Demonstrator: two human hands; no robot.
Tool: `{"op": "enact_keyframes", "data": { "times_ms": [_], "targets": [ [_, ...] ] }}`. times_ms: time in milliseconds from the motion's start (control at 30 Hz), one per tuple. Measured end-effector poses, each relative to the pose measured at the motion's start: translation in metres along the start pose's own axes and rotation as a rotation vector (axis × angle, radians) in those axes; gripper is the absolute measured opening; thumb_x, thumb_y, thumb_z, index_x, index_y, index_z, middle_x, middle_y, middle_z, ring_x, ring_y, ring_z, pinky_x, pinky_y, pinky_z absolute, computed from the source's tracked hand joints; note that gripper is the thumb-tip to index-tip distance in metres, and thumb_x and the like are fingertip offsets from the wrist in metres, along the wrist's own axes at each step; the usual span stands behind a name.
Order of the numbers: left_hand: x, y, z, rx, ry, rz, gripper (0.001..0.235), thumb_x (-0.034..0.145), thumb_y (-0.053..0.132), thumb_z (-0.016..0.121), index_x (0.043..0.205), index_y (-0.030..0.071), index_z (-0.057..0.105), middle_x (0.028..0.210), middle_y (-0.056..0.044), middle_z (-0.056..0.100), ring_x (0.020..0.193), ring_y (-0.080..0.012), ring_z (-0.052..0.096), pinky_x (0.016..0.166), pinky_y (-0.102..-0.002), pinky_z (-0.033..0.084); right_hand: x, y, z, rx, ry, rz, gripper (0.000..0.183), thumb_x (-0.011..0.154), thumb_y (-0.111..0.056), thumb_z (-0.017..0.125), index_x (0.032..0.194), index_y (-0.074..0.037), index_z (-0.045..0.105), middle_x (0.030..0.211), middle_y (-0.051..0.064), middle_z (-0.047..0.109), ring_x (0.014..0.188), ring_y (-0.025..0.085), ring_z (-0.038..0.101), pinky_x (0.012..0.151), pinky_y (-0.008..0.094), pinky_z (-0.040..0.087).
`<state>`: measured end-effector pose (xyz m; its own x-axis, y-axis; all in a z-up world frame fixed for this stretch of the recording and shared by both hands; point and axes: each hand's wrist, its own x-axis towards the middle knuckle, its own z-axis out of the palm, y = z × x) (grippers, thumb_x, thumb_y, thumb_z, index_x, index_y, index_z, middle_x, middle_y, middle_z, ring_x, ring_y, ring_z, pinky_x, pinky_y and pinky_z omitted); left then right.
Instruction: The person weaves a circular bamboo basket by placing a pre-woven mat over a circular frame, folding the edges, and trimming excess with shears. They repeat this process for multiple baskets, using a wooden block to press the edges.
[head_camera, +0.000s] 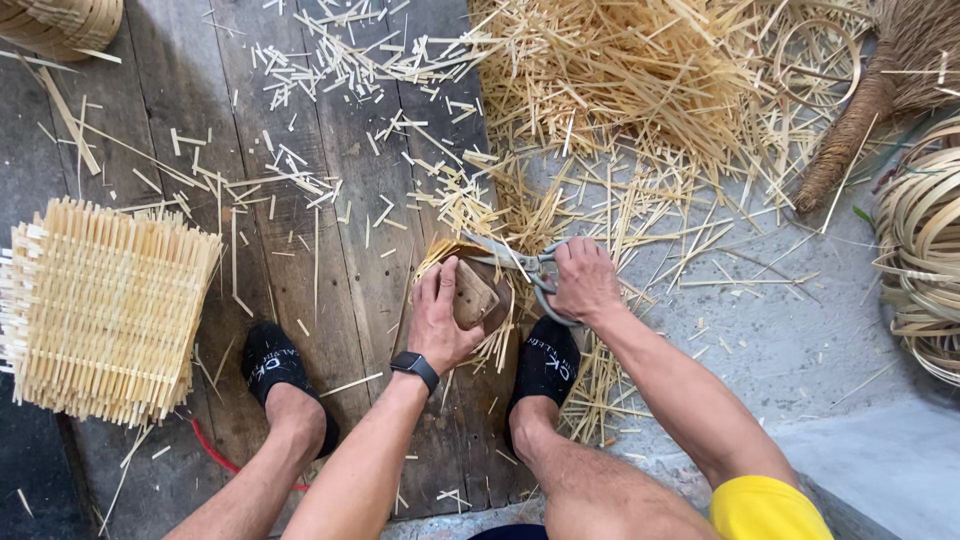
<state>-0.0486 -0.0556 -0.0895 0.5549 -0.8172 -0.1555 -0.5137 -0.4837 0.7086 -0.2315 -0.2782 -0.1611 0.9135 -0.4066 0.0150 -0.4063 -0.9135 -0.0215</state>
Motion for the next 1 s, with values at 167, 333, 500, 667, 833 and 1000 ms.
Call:
{"op": "enact_keyframes", "data": {
  "times_ms": [167, 333, 500, 667, 833, 1000],
  "targets": [
    [-0.001, -0.003, -0.009, 0.062, -0.081, -0.003, 0.115, 0.051, 0.007, 0.086, 0.153, 0.027, 0.037, 0.144, -0.023, 0.035, 0.132, -0.048, 0.038, 0.114, -0.051, 0.037, -0.007, 0.012, -0.011, 0.095, -0.359, 0.068, 0.02, 0.091, -0.024, 0.057, 0.092, -0.005, 0.062, 0.088, 0.012, 0.058, 0.083, 0.023, 0.058, 0.071, 0.038, 0.054],
    [0.007, 0.0, -0.013, 0.041, -0.229, 0.034, 0.115, 0.055, 0.003, 0.082, 0.156, 0.03, 0.035, 0.147, -0.022, 0.035, 0.136, -0.0475, 0.038, 0.116, -0.05, 0.038, -0.004, -0.003, -0.008, 0.082, 0.035, 0.001, 0.042, 0.067, -0.037, 0.069, 0.08, 0.002, 0.063, 0.075, 0.016, 0.059, 0.07, 0.029, 0.06, 0.061, 0.039, 0.054],
    [0.003, 0.005, -0.011, -0.019, -0.096, -0.038, 0.122, 0.052, 0.006, 0.086, 0.156, 0.016, 0.024, 0.153, -0.028, 0.026, 0.139, -0.0511, 0.033, 0.107, -0.049, 0.04, -0.004, 0.009, -0.001, 0.064, -0.473, 0.083, 0.018, 0.096, -0.023, 0.057, 0.097, -0.005, 0.062, 0.093, 0.013, 0.061, 0.088, 0.024, 0.061, 0.077, 0.037, 0.054],
    [-0.008, 0.007, 0.014, -0.06, 0.122, -0.102, 0.112, 0.065, 0.018, 0.09, 0.155, 0.006, 0.024, 0.143, -0.024, 0.045, 0.134, -0.0423, 0.047, 0.114, -0.049, 0.041, -0.002, 0.015, -0.006, 0.047, -0.15, 0.006, 0.04, 0.079, -0.04, 0.065, 0.086, -0.001, 0.062, 0.08, 0.013, 0.058, 0.073, 0.024, 0.058, 0.065, 0.037, 0.053],
    [-0.002, -0.002, 0.009, 0.006, 0.008, -0.098, 0.111, 0.061, 0.01, 0.086, 0.154, 0.006, 0.027, 0.144, -0.024, 0.046, 0.131, -0.04, 0.048, 0.113, -0.049, 0.038, 0.012, -0.005, -0.012, 0.015, -0.37, 0.069, 0.037, 0.082, -0.039, 0.063, 0.087, -0.003, 0.062, 0.081, 0.012, 0.058, 0.075, 0.023, 0.058, 0.067, 0.037, 0.054],
    [-0.001, -0.002, -0.009, 0.043, -0.129, -0.062, 0.104, 0.058, 0.004, 0.084, 0.15, 0.012, 0.036, 0.141, -0.017, 0.05, 0.131, -0.0397, 0.046, 0.115, -0.048, 0.037, 0.007, 0.012, -0.02, 0.078, -0.48, 0.056, 0.034, 0.101, -0.035, 0.056, 0.103, -0.002, 0.062, 0.097, 0.014, 0.06, 0.086, 0.022, 0.061, 0.074, 0.036, 0.056]
  ]
}}
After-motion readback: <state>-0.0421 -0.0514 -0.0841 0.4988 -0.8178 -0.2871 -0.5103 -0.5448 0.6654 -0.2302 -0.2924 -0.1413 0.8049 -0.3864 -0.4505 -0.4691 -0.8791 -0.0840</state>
